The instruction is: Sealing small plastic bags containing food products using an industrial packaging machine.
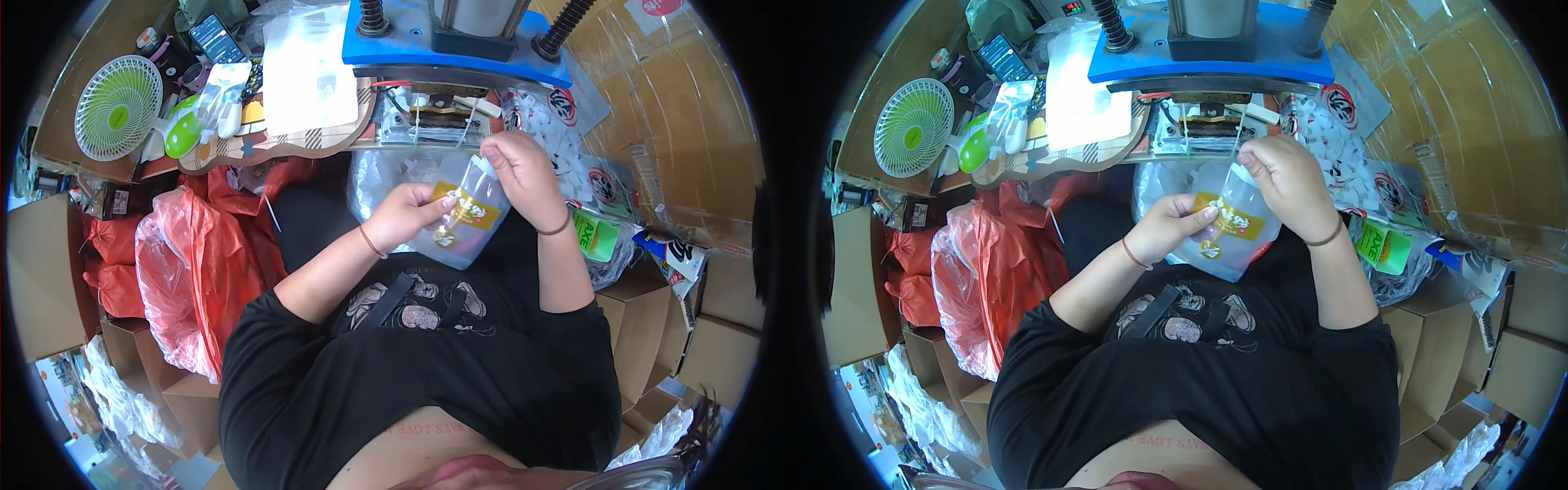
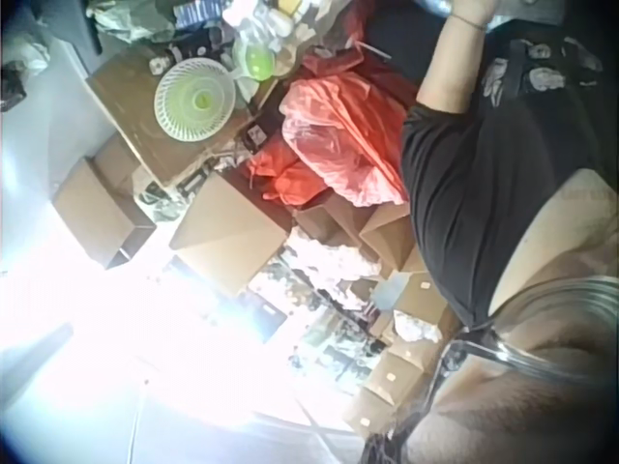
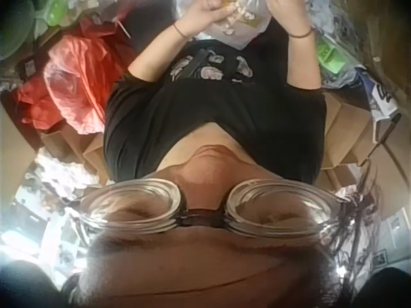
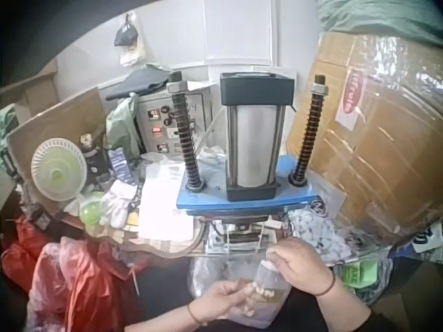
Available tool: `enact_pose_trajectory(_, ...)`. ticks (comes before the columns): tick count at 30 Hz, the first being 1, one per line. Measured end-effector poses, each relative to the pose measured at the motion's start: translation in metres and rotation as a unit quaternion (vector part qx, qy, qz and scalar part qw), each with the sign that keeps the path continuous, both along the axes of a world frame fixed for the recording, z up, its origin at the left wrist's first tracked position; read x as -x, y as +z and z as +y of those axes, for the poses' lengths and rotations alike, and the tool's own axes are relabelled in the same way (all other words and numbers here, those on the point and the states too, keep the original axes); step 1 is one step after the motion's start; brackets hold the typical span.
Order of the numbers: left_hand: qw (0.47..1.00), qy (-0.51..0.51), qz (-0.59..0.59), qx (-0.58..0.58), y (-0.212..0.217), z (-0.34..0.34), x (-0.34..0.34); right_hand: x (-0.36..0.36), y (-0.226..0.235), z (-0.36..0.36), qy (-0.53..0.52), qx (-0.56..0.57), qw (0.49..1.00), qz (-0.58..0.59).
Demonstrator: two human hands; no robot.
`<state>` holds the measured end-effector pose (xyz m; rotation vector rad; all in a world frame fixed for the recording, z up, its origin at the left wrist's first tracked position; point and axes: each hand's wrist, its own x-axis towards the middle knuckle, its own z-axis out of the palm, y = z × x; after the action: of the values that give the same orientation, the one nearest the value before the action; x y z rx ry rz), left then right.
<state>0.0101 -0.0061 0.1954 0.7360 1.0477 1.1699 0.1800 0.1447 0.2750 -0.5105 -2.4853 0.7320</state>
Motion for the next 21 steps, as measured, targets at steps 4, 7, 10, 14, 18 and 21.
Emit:
enact_pose_trajectory(4,0.997,-0.004,0.077,-0.025,-0.003,0.004,-0.007,-0.003,0.009,-0.001,-0.022,0.072,0.997,-0.024)
enact_pose_trajectory(7,1.000,-0.003,0.007,-0.007,-0.004,0.005,-0.006,-0.004,0.008,0.001,-0.049,0.169,0.984,-0.028)
enact_pose_trajectory(10,0.999,-0.026,-0.033,0.011,-0.007,0.008,-0.008,-0.009,0.004,0.012,0.033,0.027,0.995,-0.086)
enact_pose_trajectory(14,0.995,-0.059,-0.066,0.041,-0.005,0.008,-0.004,-0.016,0.003,0.017,-0.031,-0.002,0.999,-0.011)
enact_pose_trajectory(18,0.991,-0.011,-0.119,0.055,0.003,0.023,0.011,-0.074,-0.022,0.044,-0.169,-0.136,0.938,-0.272)
enact_pose_trajectory(21,0.990,0.052,-0.128,0.042,0.000,0.040,0.030,-0.082,-0.027,0.044,-0.111,-0.061,0.966,-0.224)
